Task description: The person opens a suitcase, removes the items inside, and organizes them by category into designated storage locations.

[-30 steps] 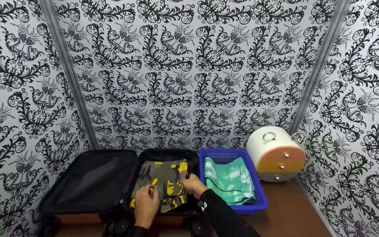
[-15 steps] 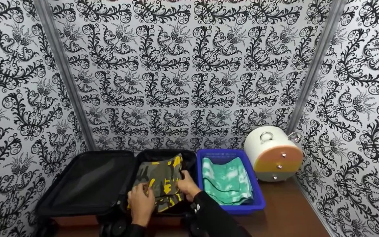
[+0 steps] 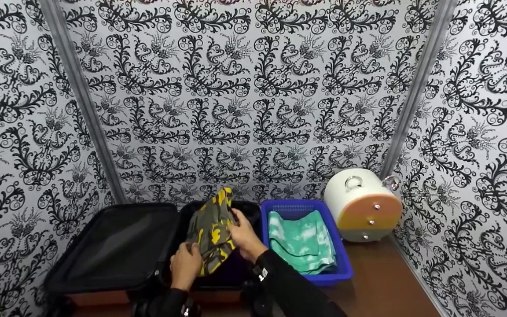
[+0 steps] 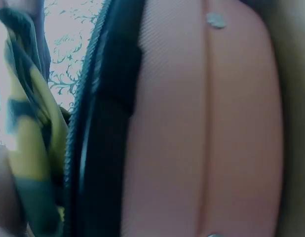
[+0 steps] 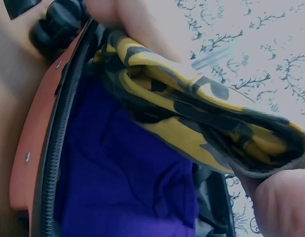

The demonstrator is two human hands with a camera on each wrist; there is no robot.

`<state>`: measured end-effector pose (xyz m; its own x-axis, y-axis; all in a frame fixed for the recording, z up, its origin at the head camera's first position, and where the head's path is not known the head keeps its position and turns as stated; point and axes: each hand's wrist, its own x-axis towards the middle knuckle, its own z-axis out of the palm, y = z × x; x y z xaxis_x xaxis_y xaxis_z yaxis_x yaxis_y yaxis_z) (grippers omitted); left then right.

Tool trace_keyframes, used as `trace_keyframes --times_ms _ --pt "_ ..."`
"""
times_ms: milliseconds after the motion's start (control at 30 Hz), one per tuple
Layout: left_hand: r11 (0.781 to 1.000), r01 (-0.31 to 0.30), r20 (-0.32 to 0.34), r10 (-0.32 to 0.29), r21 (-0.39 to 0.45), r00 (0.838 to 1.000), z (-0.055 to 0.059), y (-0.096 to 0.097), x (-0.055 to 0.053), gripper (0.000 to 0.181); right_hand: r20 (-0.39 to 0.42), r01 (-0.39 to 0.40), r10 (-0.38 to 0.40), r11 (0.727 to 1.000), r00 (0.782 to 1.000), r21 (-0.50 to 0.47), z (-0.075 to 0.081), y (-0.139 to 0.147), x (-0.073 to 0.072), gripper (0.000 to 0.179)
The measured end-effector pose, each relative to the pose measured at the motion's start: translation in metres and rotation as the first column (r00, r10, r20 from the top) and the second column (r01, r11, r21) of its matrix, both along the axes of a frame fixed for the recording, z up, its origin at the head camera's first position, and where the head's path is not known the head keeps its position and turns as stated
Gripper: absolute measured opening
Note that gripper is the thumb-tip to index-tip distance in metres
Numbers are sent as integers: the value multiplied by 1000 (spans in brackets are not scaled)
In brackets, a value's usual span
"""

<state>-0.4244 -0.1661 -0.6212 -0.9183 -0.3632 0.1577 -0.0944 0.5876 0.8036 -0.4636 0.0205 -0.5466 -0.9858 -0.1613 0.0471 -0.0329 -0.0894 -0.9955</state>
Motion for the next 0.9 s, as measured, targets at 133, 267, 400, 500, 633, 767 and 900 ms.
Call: trace_keyframes --times_ms 133,267,400,500,633,767,900 --pt "996 34 13 -36 77 999 7 -6 -8 52 -39 6 -7 999 999 -42 6 7 -2 69" --pt "989 60 51 -68 133 996 -3 -15 -26 60 -42 8 -11 997 999 -82 13 16 -3 72" --pt "965 117 119 -148 233 982 -10 -22 -38 70 -36 -7 3 992 999 -128 22 27 -6 74" --pt "937 155 171 -217 314 961 -2 -17 -34 71 -40 -14 8 988 999 -155 28 39 -10 75" --pt "909 172 186 -257 381 948 4 -9 -31 68 -20 -24 20 982 1000 -187 34 60 -16 75" --pt "859 191 155 -296 475 943 8 -1 -32 57 17 -62 69 964 997 -259 38 78 -17 75" --pt "731 260 101 -410 631 906 14 16 -31 52 30 -95 109 948 994 -302 41 95 -16 78"
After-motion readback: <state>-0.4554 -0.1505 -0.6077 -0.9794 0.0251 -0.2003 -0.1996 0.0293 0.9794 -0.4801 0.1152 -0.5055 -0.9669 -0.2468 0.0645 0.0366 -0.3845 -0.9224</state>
